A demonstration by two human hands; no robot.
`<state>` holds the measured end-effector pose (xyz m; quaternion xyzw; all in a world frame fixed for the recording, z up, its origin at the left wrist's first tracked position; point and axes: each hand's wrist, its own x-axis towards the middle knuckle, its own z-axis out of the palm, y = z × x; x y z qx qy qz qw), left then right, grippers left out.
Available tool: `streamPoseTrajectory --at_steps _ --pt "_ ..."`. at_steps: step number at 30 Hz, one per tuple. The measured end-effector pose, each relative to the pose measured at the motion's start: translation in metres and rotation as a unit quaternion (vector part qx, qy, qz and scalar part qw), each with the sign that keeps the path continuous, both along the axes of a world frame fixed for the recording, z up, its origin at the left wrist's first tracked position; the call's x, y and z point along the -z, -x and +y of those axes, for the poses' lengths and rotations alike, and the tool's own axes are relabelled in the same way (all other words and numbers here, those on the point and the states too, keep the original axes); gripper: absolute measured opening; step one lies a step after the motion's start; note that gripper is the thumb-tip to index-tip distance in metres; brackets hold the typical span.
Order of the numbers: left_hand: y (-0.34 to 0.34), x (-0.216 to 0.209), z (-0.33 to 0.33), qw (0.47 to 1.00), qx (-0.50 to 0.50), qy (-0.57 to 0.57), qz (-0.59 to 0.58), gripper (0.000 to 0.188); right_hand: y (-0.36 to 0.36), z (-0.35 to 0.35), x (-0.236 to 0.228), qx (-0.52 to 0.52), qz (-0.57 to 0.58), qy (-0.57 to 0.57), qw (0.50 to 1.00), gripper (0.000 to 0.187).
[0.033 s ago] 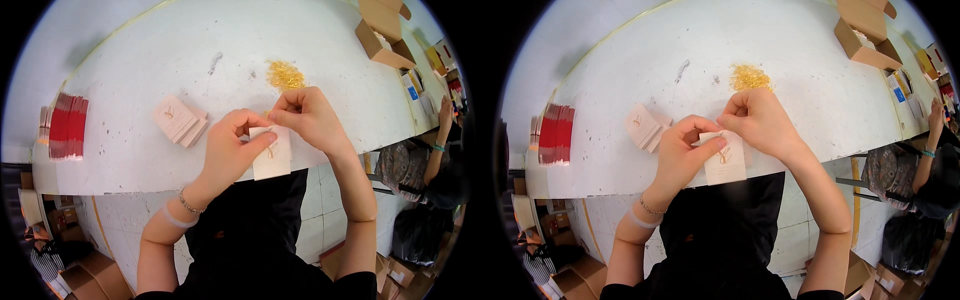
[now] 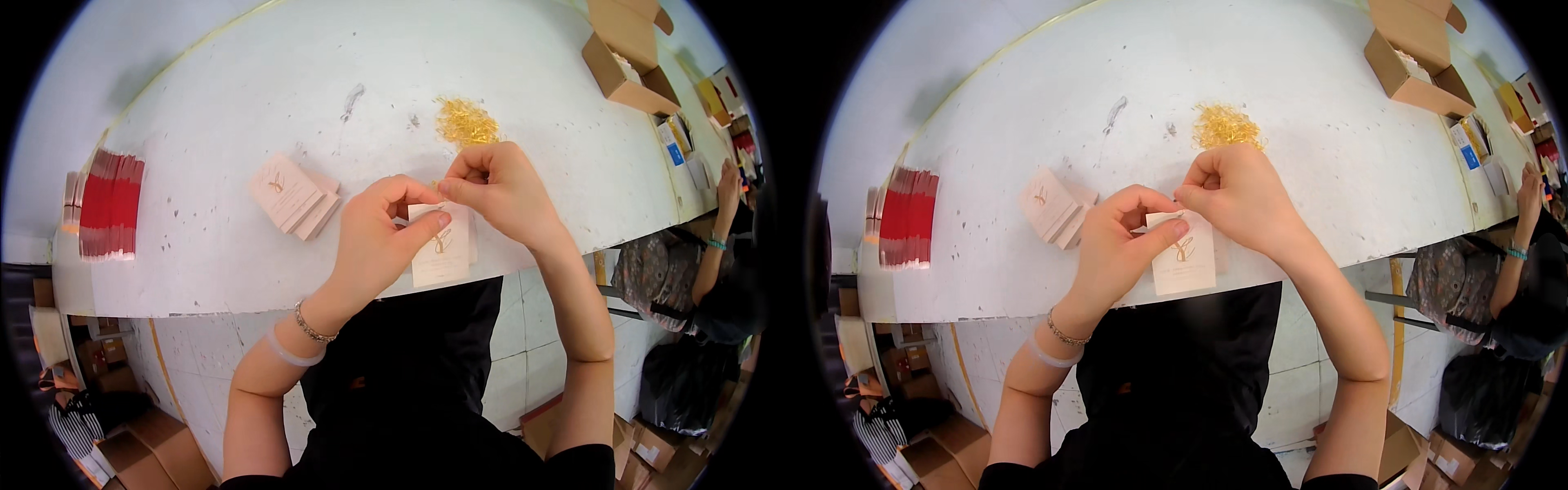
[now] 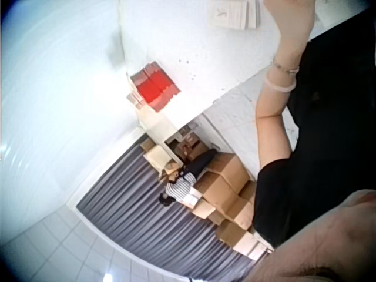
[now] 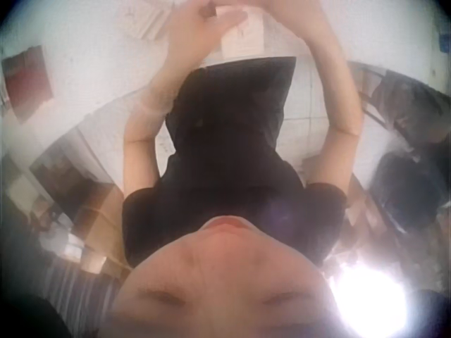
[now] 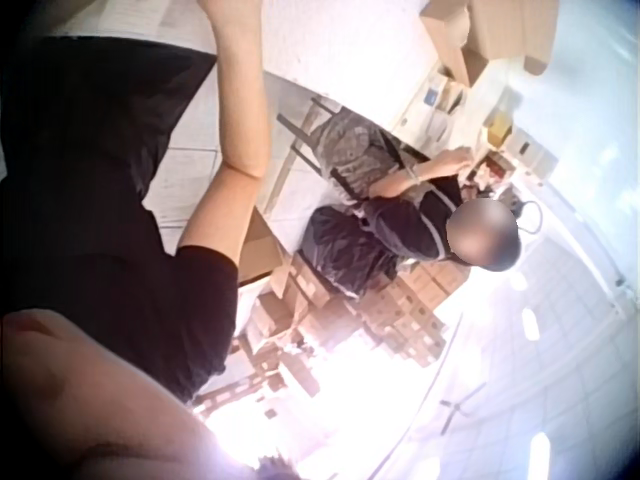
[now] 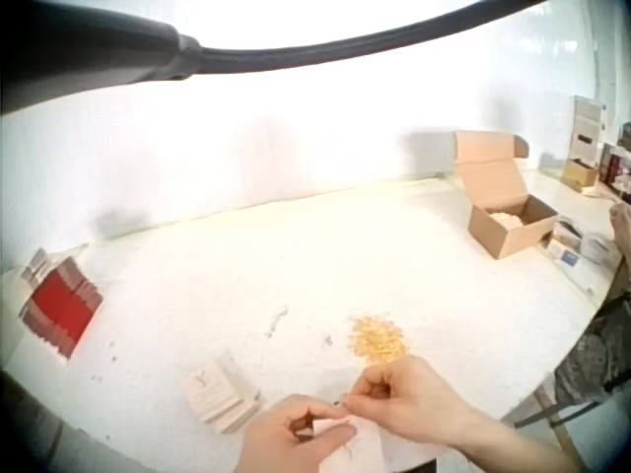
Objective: The person assembles small cards by inserting gold pins into pre-punched holes. They repeatedly pick up a card, insert a pin, and place the finished card into a cardboard box.
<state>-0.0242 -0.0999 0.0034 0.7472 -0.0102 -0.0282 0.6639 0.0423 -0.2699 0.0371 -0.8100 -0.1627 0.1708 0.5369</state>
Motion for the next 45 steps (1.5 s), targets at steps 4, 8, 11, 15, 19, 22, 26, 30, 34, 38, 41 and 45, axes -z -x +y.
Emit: streamPoseTrajectory --at_steps 4,8,11,15,19,22,26,30,34,38,41,45 --pt "-0.005 0.006 -0.001 0.999 -0.001 -0.04 0.01 0.015 -0.007 0.003 0.012 0.0 -0.05 0.06 0.997 0.014" --pt "-0.01 0.018 -0.002 0.997 -0.015 -0.071 0.007 0.016 -0.012 0.007 0.016 -0.005 -0.057 0.101 0.993 0.016" --pt "-0.01 0.018 -0.003 0.972 -0.043 -0.203 -0.112 0.02 -0.016 0.007 0.025 -0.006 -0.063 0.107 0.992 0.016" --pt "-0.009 0.02 -0.006 0.955 -0.057 -0.248 -0.153 0.024 -0.017 0.007 0.03 -0.009 -0.064 0.103 0.993 0.017" --pt "-0.011 0.02 -0.006 0.944 -0.056 -0.277 -0.171 0.024 -0.014 0.003 0.031 0.021 -0.064 0.095 0.993 0.02" --pt "-0.01 0.021 -0.006 0.945 -0.05 -0.28 -0.162 0.023 -0.004 -0.012 0.016 0.003 -0.121 0.179 0.976 0.024" --pt "-0.01 0.026 -0.006 0.95 -0.056 -0.27 -0.149 0.023 0.02 -0.028 0.018 -0.044 -0.176 0.293 0.939 0.029" --pt "-0.01 0.025 -0.008 0.929 -0.064 -0.315 -0.184 0.022 0.034 -0.022 0.033 -0.066 -0.213 0.286 0.932 0.032" --pt "-0.011 0.022 -0.005 0.93 -0.065 -0.308 -0.189 0.023 0.034 -0.016 0.026 -0.052 -0.175 0.287 0.94 0.029" --pt "-0.009 0.021 -0.004 0.934 -0.07 -0.295 -0.187 0.025 0.024 -0.026 0.028 0.051 -0.064 0.009 0.997 0.018" --pt "-0.002 0.017 0.001 0.92 -0.09 -0.304 -0.23 0.028 0.02 -0.031 0.012 0.107 0.187 -0.254 0.943 0.016" --pt "0.009 -0.003 0.041 0.828 -0.208 -0.407 -0.324 0.032 0.014 -0.054 0.022 0.125 0.278 -0.341 0.889 0.019"
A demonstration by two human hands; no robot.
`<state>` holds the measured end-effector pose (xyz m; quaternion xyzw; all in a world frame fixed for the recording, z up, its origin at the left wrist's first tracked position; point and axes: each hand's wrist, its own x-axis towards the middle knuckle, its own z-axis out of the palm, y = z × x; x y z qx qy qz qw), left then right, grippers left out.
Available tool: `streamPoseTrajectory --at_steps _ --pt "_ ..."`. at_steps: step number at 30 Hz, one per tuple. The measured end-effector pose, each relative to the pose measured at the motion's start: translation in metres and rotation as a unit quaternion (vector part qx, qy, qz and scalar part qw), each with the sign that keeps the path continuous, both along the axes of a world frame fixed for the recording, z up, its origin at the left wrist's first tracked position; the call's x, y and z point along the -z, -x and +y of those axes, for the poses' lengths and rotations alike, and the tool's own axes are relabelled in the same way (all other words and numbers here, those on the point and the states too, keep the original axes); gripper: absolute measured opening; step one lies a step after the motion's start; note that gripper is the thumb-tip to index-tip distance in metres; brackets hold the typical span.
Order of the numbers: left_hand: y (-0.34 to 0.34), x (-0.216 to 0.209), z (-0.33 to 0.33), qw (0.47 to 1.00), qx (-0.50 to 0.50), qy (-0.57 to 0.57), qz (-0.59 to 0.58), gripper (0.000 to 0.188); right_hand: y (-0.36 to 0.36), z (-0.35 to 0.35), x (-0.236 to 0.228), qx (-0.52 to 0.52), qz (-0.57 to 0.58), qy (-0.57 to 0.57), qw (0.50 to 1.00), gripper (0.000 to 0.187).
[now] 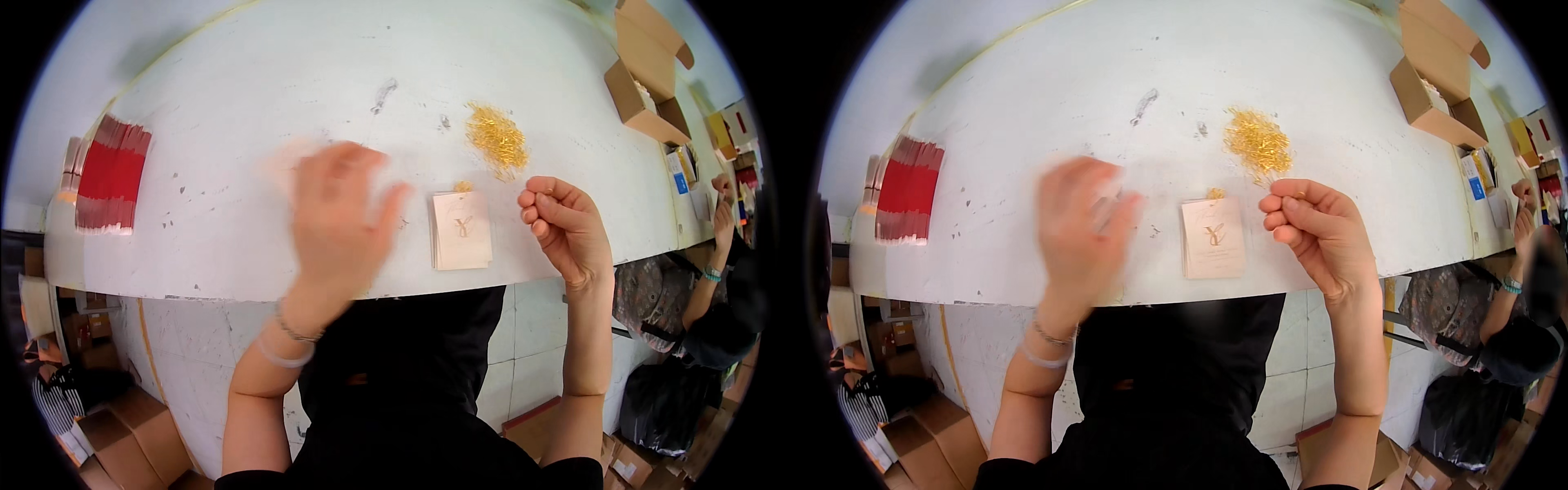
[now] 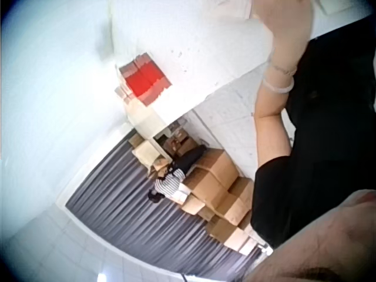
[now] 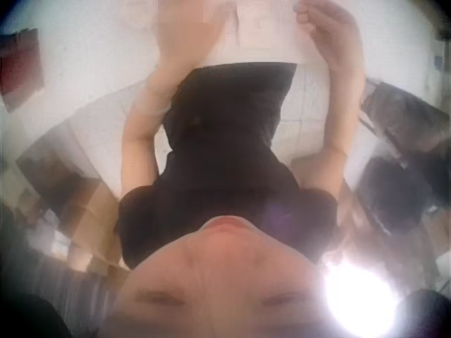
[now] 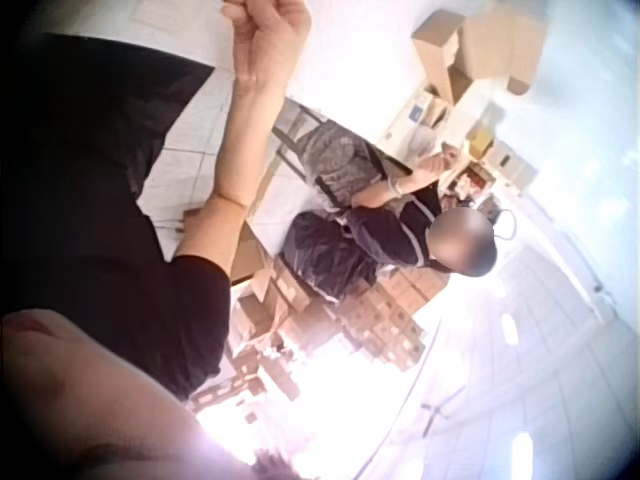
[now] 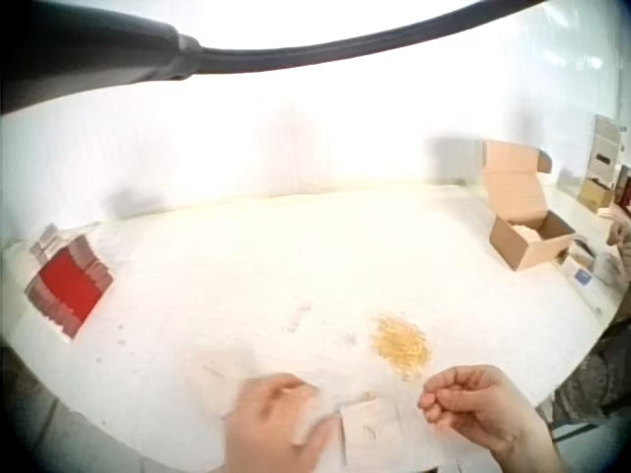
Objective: The person assembles small cards by inserting gold pins into pre-punched holes. They repeatedly pick up a card, insert a pin, and place the finished card into a cardboard box.
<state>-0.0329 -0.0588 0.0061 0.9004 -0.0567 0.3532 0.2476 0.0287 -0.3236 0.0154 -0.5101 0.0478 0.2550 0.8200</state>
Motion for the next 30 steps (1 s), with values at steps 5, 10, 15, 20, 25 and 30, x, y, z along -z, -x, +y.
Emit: streamPoseTrajectory --at_steps 5,10,15,20,25,30 --pt "0.003 0.002 0.104 0.97 -0.132 0.1 0.18 0.042 0.004 0.025 -0.009 0.003 0.032 -0.073 0.997 0.022" --pt "0.001 -0.007 0.109 0.947 -0.087 0.199 0.238 0.046 0.012 0.069 -0.017 -0.127 0.045 -0.117 0.984 0.028" --pt "-0.004 -0.006 0.108 0.959 -0.033 0.256 0.12 0.034 0.019 0.102 -0.031 -0.121 0.049 -0.068 0.989 0.033" --pt "0.003 -0.034 0.09 0.901 0.014 0.419 0.11 0.026 0.018 0.109 -0.037 -0.14 0.032 -0.049 0.988 0.03" --pt "0.023 -0.048 0.067 0.988 0.085 0.126 -0.001 0.025 0.02 0.117 -0.044 -0.132 0.004 -0.026 0.991 0.02" --pt "0.022 -0.047 0.044 0.985 0.133 0.1 -0.034 0.022 0.02 0.119 -0.044 -0.148 -0.041 -0.013 0.988 0.011"
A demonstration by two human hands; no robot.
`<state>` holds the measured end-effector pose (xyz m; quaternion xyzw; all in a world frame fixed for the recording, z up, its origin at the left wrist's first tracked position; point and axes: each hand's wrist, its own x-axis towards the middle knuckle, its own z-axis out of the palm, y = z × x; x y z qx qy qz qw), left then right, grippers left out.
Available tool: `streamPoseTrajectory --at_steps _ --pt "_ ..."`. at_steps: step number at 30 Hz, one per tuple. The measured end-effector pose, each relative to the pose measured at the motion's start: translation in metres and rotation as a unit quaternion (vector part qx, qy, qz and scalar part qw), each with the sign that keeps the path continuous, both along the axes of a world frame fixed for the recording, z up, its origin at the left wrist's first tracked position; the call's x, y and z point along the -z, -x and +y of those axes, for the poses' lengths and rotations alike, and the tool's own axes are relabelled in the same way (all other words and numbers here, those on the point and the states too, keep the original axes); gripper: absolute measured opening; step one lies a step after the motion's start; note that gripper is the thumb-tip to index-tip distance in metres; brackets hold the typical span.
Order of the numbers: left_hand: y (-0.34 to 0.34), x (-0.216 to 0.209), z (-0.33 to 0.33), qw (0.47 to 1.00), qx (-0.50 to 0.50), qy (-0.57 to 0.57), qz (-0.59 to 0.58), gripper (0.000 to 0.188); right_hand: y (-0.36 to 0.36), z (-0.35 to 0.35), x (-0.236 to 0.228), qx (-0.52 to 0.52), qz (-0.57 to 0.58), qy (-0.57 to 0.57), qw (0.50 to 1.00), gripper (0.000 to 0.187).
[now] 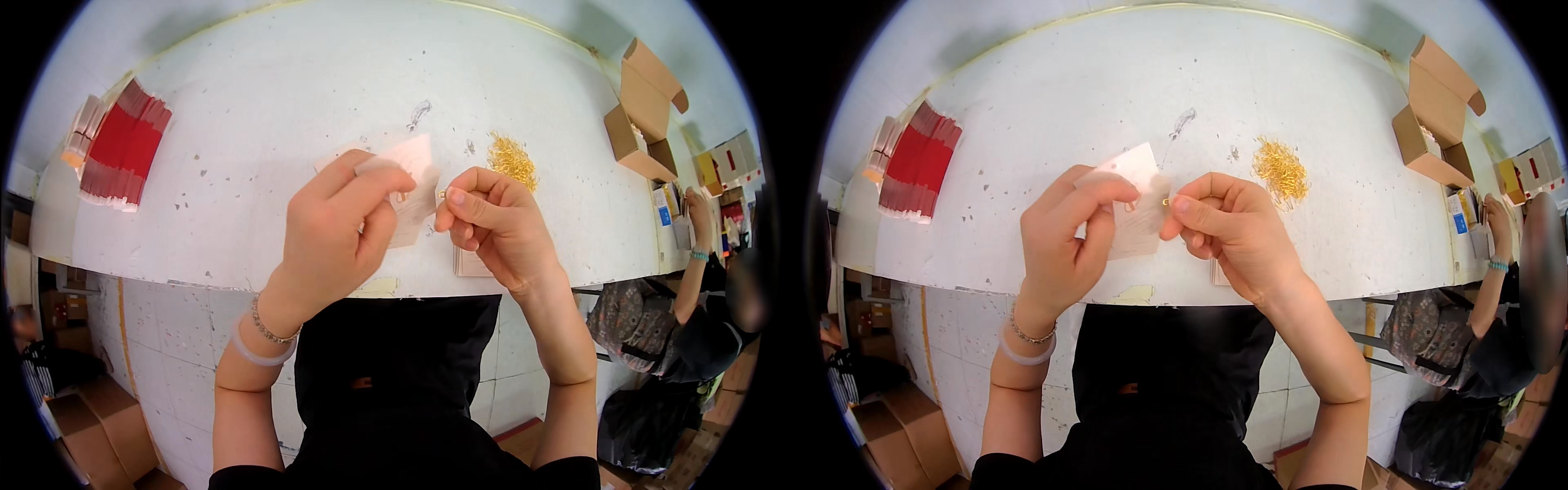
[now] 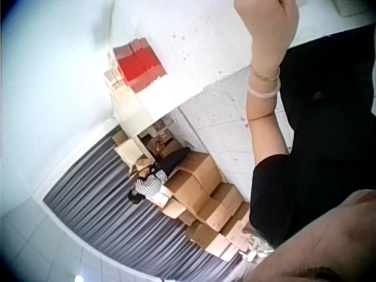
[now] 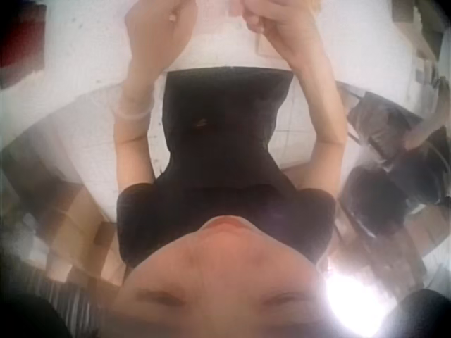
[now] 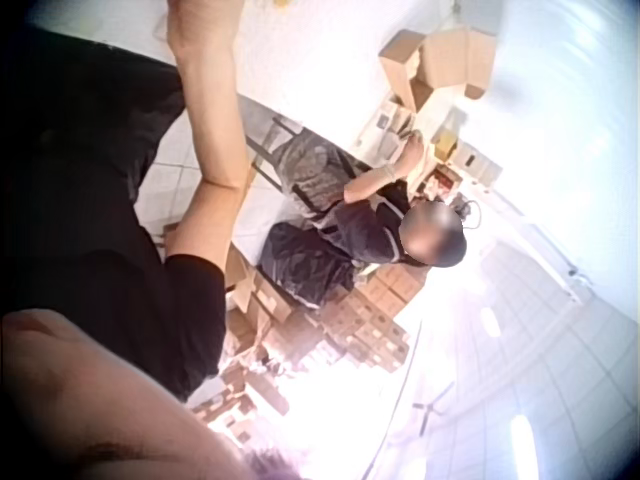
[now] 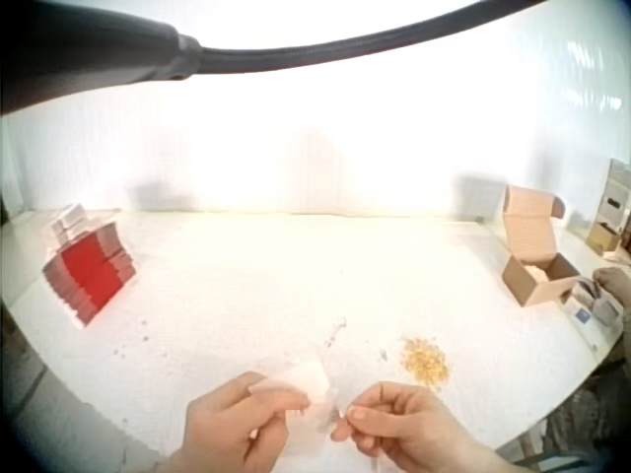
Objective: The person assembles small cards by inserting gold pins into pre-punched holes. They repeatedly pick up a card, insert a pin, and place the finished card into a cardboard box.
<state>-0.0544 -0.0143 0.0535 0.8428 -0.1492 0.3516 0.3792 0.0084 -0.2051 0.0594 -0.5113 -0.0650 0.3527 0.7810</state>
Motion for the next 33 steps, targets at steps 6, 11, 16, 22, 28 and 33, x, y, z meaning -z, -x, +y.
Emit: streamPoseTrajectory --at_steps 6,11,16,22,28,33 --pt "-0.004 0.003 -0.008 0.996 0.02 -0.064 -0.055 0.016 0.0 0.001 -0.002 -0.034 -0.07 0.029 0.997 0.016" --pt "-0.002 -0.001 -0.007 0.993 0.005 -0.106 -0.054 0.013 0.004 0.003 -0.01 -0.032 -0.122 0.074 0.989 0.015" --pt "-0.004 -0.005 -0.008 0.991 0.026 -0.111 -0.067 0.011 0.002 -0.001 -0.016 -0.055 -0.122 0.108 0.985 0.016" --pt "-0.002 -0.008 -0.009 0.993 0.04 -0.101 -0.051 0.009 -0.001 -0.004 -0.016 -0.069 -0.026 0.027 0.997 0.014" --pt "-0.004 -0.005 -0.013 0.988 0.023 -0.117 -0.095 0.012 -0.001 -0.001 -0.014 -0.059 0.021 -0.007 0.998 0.009" --pt "-0.007 -0.005 -0.014 0.986 0.026 -0.124 -0.11 0.018 0.0 0.0 -0.015 -0.041 0.02 0.008 0.999 0.007"
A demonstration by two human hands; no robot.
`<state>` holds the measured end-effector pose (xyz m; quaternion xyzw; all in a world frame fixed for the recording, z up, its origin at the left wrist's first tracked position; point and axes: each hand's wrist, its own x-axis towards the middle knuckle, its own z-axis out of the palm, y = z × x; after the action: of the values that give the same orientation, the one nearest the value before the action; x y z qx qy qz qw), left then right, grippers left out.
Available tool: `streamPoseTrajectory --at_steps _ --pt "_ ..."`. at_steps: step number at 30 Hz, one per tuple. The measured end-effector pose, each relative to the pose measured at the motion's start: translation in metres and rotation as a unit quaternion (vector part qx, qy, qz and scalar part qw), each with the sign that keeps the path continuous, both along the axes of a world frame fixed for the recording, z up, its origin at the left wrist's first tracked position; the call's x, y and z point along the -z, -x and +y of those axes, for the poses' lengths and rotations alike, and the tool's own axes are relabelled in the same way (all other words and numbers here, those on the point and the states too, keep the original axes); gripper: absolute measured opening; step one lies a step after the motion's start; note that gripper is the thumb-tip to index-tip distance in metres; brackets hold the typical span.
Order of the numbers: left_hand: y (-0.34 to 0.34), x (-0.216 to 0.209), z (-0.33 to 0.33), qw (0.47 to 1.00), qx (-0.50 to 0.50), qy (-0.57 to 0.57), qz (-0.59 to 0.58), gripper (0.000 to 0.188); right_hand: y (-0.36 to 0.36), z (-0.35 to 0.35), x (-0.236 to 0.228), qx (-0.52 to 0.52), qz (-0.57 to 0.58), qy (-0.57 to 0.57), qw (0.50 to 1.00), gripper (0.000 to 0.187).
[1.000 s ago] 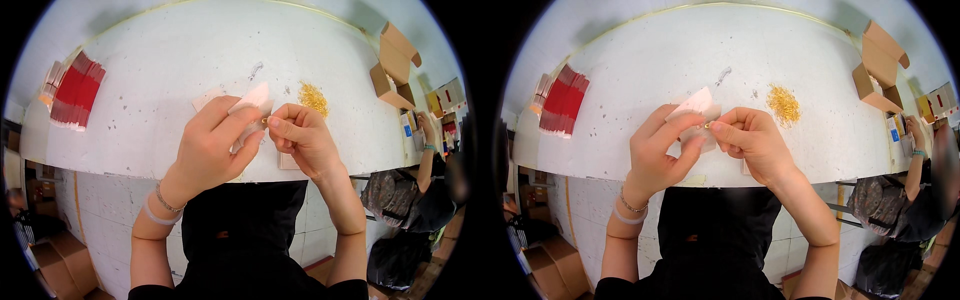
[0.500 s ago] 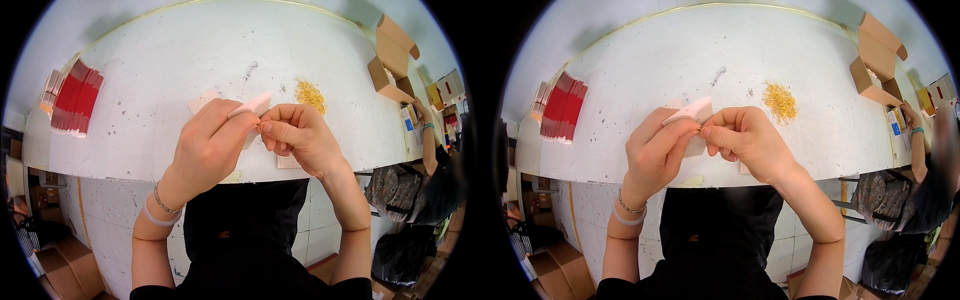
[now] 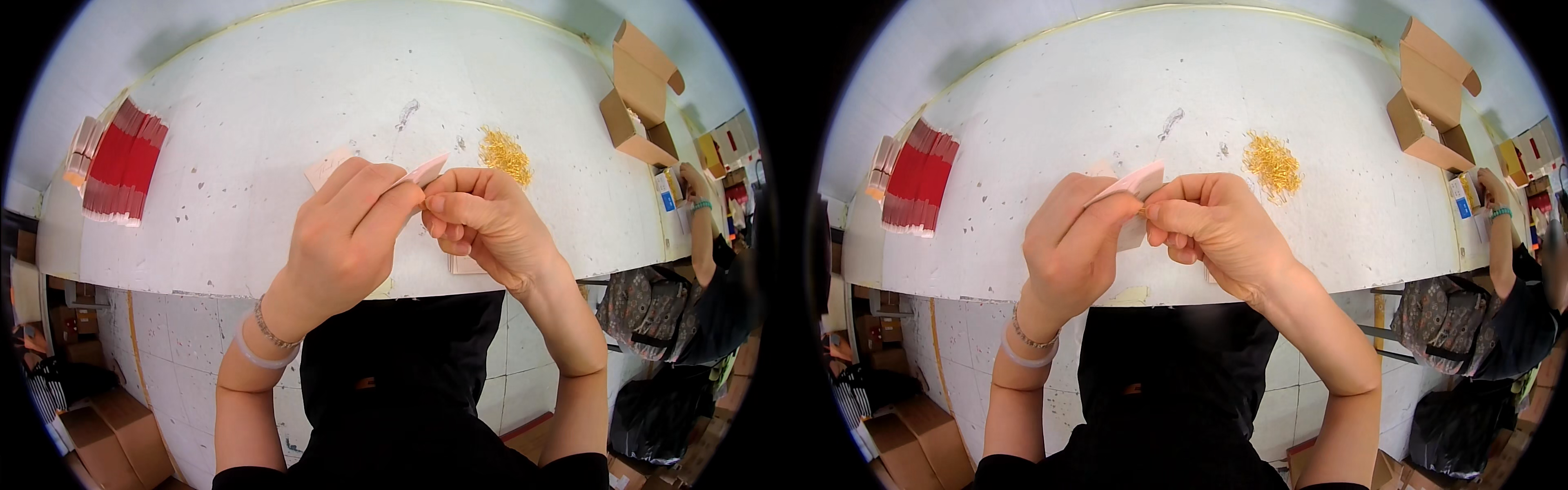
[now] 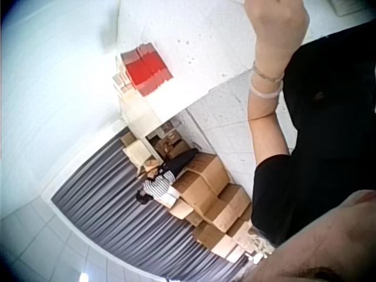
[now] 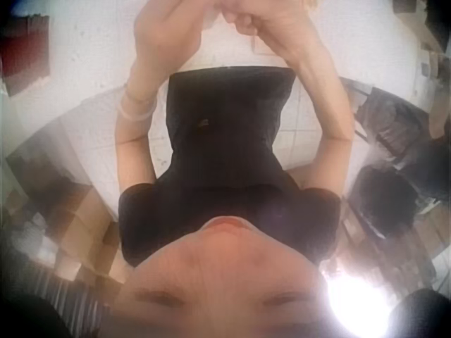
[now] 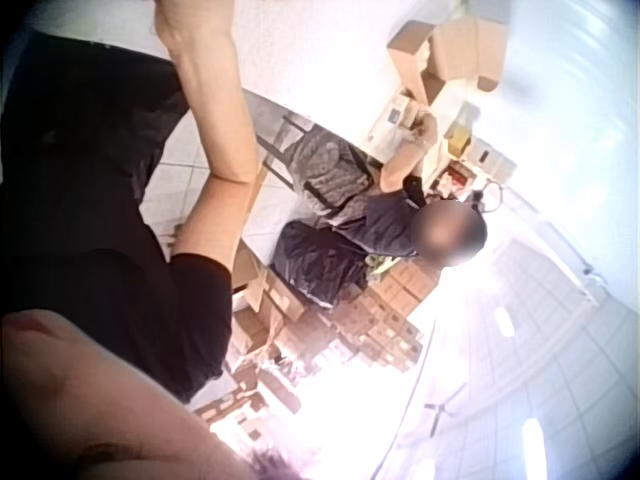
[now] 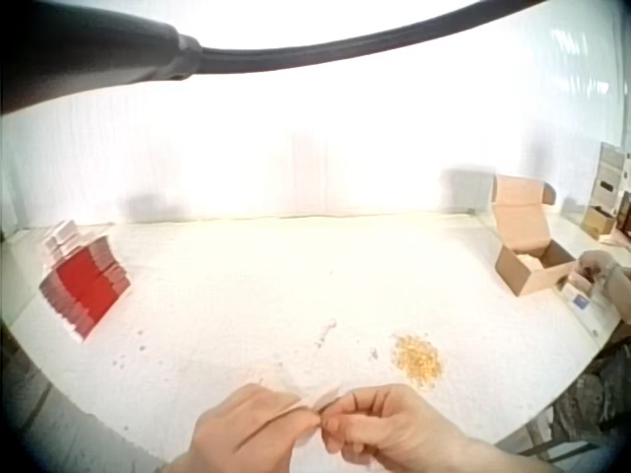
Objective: The person assembles small cards by inserting gold pins into pre-punched holes. They repeatedly pick up a card, insert a pin, and place the finished card into a cardboard box.
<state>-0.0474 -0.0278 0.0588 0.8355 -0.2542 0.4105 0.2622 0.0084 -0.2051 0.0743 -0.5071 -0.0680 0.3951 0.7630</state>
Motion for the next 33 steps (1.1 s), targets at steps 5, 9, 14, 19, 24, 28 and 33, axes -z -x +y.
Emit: streamPoseTrajectory --at_steps 5,9,14,19,24,28,33 --pt "0.001 -0.003 -0.002 1.0 -0.011 -0.012 0.008 0.022 -0.001 0.0 0.0 0.001 0.049 -0.044 0.998 0.006" --pt "0.0 0.001 -0.004 1.0 -0.015 -0.012 -0.01 0.023 -0.002 -0.002 0.001 -0.004 0.058 -0.047 0.997 0.005" --pt "-0.004 0.001 -0.004 0.999 -0.02 -0.022 -0.038 0.017 -0.001 0.0 0.0 0.007 0.028 -0.034 0.999 0.006" --pt "-0.007 0.008 -0.004 0.999 -0.024 0.042 0.004 0.014 0.006 0.002 0.006 0.062 -0.175 0.031 0.982 0.009" --pt "-0.004 0.004 -0.004 0.985 -0.006 0.122 0.118 0.008 0.006 0.01 0.024 0.189 -0.743 0.185 0.615 0.011" --pt "-0.001 0.0 -0.006 0.95 -0.004 0.218 0.226 0.004 0.0 0.013 0.032 0.21 -0.843 0.21 0.448 0.02" --pt "0.001 -0.003 -0.004 0.898 0.03 0.312 0.31 0.004 0.001 0.015 0.037 0.225 -0.855 0.195 0.424 0.026"
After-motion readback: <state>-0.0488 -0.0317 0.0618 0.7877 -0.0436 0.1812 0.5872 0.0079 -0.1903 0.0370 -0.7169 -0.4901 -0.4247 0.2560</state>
